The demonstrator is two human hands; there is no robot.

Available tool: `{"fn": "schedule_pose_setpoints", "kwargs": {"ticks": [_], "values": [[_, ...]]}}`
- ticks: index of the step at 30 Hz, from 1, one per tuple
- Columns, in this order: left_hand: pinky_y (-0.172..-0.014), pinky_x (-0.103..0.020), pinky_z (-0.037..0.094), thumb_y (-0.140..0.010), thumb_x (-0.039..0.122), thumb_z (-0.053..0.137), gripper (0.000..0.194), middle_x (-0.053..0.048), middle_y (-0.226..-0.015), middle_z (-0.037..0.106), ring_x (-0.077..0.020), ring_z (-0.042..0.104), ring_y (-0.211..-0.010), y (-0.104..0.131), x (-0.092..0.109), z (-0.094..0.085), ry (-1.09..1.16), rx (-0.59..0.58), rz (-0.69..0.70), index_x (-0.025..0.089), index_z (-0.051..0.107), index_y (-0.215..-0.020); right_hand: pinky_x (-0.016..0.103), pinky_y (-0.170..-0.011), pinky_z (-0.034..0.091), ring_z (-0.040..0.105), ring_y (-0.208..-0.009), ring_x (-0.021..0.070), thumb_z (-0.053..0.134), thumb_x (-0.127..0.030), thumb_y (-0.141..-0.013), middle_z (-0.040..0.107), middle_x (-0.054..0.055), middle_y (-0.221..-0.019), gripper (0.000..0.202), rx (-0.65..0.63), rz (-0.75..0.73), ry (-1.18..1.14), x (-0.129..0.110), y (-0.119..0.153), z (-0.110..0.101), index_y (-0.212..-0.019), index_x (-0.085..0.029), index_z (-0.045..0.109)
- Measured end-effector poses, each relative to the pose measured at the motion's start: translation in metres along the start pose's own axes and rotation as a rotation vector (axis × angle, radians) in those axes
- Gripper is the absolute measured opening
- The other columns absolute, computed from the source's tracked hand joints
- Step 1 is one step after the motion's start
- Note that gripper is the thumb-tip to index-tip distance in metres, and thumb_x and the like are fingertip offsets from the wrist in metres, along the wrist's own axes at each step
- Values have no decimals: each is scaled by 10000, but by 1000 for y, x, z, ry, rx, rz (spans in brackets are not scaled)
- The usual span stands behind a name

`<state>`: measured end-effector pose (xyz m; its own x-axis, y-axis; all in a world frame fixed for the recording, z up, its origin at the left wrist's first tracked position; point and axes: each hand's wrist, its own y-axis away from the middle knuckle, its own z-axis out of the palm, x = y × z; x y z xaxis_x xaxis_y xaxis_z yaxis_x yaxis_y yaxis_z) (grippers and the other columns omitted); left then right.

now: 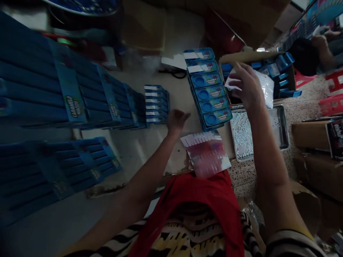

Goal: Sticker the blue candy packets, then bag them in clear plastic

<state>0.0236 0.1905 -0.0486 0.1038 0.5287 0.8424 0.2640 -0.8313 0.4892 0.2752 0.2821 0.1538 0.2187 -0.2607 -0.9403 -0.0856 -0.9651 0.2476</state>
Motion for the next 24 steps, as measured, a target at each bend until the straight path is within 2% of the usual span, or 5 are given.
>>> {"fn": "schedule_pose_setpoints", "kwargs": {"ticks": [4,10,14,17,24], "values": [[-875,-309,462,-633,331,949,382,-90,-1010,759,-287,671,-1084,23,-76,16,-418,-263,-4,208,681,-875,278,-678,469,632,-874,192,473,-542,-986,639,43,-933,286,436,205,305,110,68,-22,-997,-257,495],[-800,-311,447,-753,281,780,184,-39,-920,789,-257,683,-955,35,-104,30,-570,-504,40,212,772,-923,349,-791,515,648,-936,271,798,-499,-744,706,67,-900,375,218,404,385,252,146,34,-903,-261,555],[-789,-313,445,-773,308,791,138,-32,-926,784,-243,687,-910,35,-111,5,-612,-540,79,220,762,-875,342,-863,535,667,-1005,248,790,-476,-721,727,81,-1069,547,-57,386,196,282,140,57,-1160,-238,567],[-833,-313,472,-768,377,844,285,-57,-1020,794,-258,706,-966,41,-108,-3,-560,-466,138,237,776,-1007,315,-833,540,670,-912,214,736,-489,-724,726,32,-957,476,-255,418,32,290,129,65,-1092,-228,584],[-907,-308,506,-915,326,704,149,-75,-998,818,-238,730,-947,66,-99,17,-364,-343,123,220,801,-955,348,-889,514,652,-963,240,681,-352,-869,751,89,-1075,329,-277,372,229,281,148,81,-1160,-212,615]]}}
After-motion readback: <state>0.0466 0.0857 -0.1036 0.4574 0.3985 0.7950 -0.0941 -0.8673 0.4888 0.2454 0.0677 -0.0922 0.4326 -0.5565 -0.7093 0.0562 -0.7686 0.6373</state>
